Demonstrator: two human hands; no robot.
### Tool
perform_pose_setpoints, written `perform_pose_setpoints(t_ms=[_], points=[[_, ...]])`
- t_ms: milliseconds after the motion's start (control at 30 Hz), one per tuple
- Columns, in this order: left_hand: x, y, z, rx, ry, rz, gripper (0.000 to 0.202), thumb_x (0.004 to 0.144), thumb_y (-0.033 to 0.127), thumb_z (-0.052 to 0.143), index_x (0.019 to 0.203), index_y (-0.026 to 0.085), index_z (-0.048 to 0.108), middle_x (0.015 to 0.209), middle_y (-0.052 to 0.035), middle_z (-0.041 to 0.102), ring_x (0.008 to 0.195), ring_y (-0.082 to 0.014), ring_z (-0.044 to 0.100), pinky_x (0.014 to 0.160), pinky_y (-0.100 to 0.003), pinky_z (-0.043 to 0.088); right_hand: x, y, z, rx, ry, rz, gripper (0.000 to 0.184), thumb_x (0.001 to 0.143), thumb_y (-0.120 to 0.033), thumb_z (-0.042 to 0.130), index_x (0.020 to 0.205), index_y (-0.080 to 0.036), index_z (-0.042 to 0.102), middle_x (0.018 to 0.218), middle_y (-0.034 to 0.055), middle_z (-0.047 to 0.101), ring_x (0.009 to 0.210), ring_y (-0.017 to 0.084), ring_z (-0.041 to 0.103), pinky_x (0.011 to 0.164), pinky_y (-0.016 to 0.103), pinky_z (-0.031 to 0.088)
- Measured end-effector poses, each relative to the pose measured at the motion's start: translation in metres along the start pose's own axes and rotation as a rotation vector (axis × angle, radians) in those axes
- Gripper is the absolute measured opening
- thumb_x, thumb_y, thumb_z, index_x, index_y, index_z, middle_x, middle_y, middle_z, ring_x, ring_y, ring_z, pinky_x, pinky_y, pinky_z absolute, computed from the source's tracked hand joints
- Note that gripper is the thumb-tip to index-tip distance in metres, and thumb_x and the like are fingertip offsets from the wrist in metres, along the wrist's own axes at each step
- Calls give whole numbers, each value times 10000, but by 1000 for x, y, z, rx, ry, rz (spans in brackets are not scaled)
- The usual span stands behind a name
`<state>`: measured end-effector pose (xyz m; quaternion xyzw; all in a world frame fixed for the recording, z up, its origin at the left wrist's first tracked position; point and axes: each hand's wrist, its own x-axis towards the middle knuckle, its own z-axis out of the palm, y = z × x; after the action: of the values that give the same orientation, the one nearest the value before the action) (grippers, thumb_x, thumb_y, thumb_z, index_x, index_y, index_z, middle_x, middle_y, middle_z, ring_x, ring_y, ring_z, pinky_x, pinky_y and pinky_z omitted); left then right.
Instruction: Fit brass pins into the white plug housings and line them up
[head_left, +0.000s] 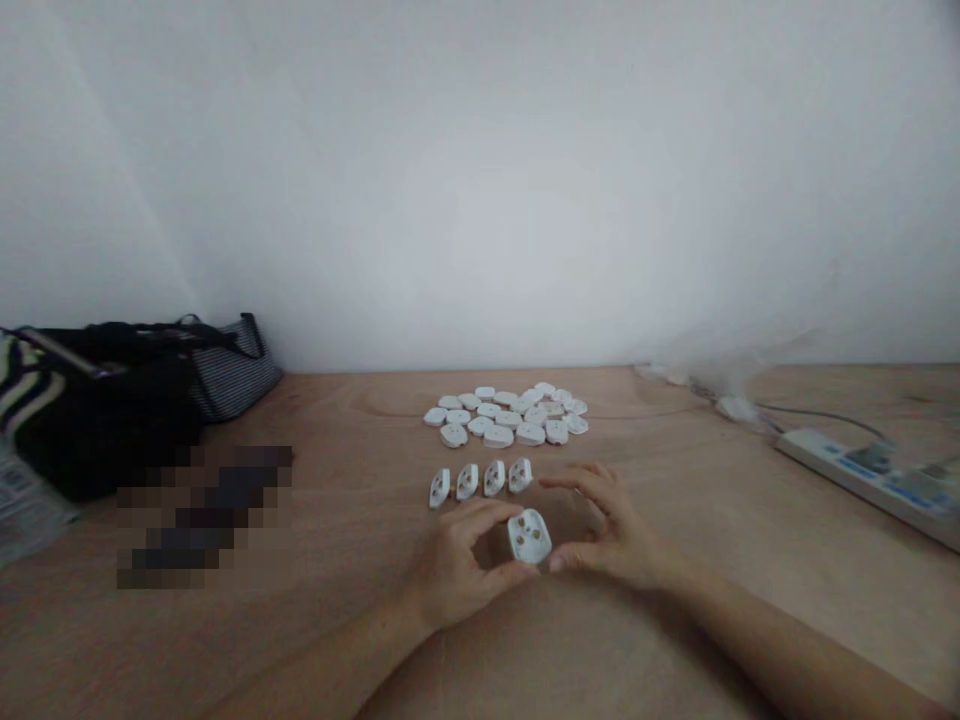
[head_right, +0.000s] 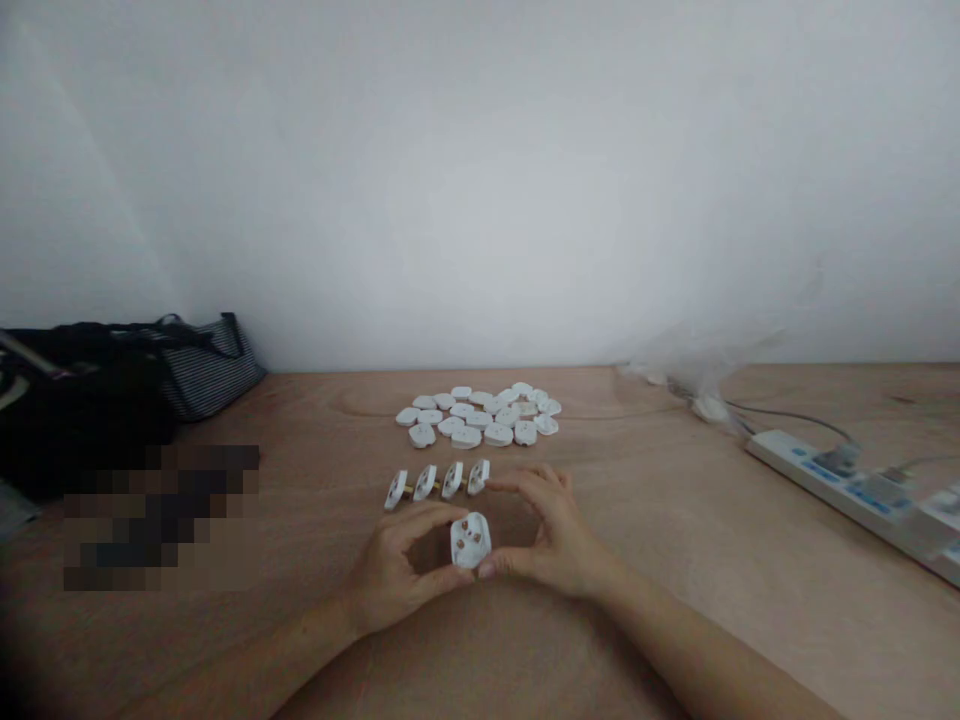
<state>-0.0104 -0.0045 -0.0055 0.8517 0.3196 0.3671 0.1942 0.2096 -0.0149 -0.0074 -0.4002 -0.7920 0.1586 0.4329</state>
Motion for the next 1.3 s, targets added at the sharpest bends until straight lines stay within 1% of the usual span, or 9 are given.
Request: perform_pose_setpoints(t_ms=[67, 167, 400, 567, 667, 800, 967, 1100, 1300], points=[[0, -1, 1, -19, 10, 0, 409, 670, 360, 747, 1031, 201, 638, 1009, -65, 682, 912, -224, 630, 819, -324, 489, 0, 3, 2, 13, -97, 55, 739, 503, -544, 791, 1154, -266, 578, 1112, 84, 597, 1074, 304, 486, 954, 477, 303], [-2, -2, 2, -48, 15, -16, 424, 644, 382, 766, 1009, 206, 642, 989, -59, 686, 893, -224, 635, 802, -316, 487, 0, 3, 10, 71, -200, 95, 662, 474, -504, 818, 1073, -287, 636, 1059, 57, 626, 1035, 294, 512, 964, 487, 284], [-1, 0, 3, -30, 1, -202, 569, 527, 441, 815, 963, 195, 545, 919, -35, 652, 858, -227, 616, 753, -316, 491, 3, 5, 12, 243, -184, 189, 496, 575, -441, 783, 1001, -224, 648, 975, 48, 660, 946, 257, 568, 862, 400, 409], [1, 4, 3, 31, -209, -76, 488, 635, 404, 757, 1032, 182, 583, 1075, -89, 619, 989, -260, 580, 864, -371, 466, 17, 30, -3, -158, 32, 226, 369, 711, -432, 657, 1020, -230, 641, 996, 58, 666, 994, 277, 541, 938, 486, 302], [0, 5, 3, 35, -331, 7, 550, 716, 369, 704, 1212, 202, 534, 1274, -111, 536, 1173, -281, 486, 990, -407, 389, 24, 44, -5, -331, -14, 194, 408, 748, -450, 613, 1101, -245, 608, 1024, 62, 666, 1001, 274, 547, 959, 520, 243], [-1, 5, 4, 78, -411, 30, 526, 770, 357, 655, 1261, 236, 513, 1350, -100, 479, 1243, -285, 426, 1030, -444, 344, 27, 50, 1, -434, -84, 161, 428, 779, -479, 578, 1158, -281, 570, 1081, 61, 650, 1058, 270, 526, 967, 543, 202], [-1, 5, 4, 122, -431, 22, 523, 791, 372, 627, 1276, 219, 502, 1339, -109, 491, 1235, -281, 440, 1033, -447, 342, 27, 51, 11, -460, -137, 155, 462, 793, -507, 560, 1206, -304, 523, 1125, 56, 635, 1077, 263, 518, 976, 558, 169], [0, 8, 1, 108, -433, 46, 602, 797, 329, 626, 1349, 257, 396, 1366, -91, 463, 1251, -272, 424, 1036, -456, 336, 28, 52, 2, -480, -131, 174, 641, 728, -581, 590, 1266, -253, 473, 1181, 94, 597, 1110, 291, 483, 957, 537, 214], [2, 6, 3, 58, -425, 71, 437, 816, 281, 603, 1245, 236, 535, 1284, -85, 554, 1218, -257, 469, 1031, -444, 350, 25, 61, -33, -557, -264, 219, 387, 809, -447, 519, 1146, -269, 590, 1149, 102, 596, 1048, 300, 505, 870, 512, 286]])
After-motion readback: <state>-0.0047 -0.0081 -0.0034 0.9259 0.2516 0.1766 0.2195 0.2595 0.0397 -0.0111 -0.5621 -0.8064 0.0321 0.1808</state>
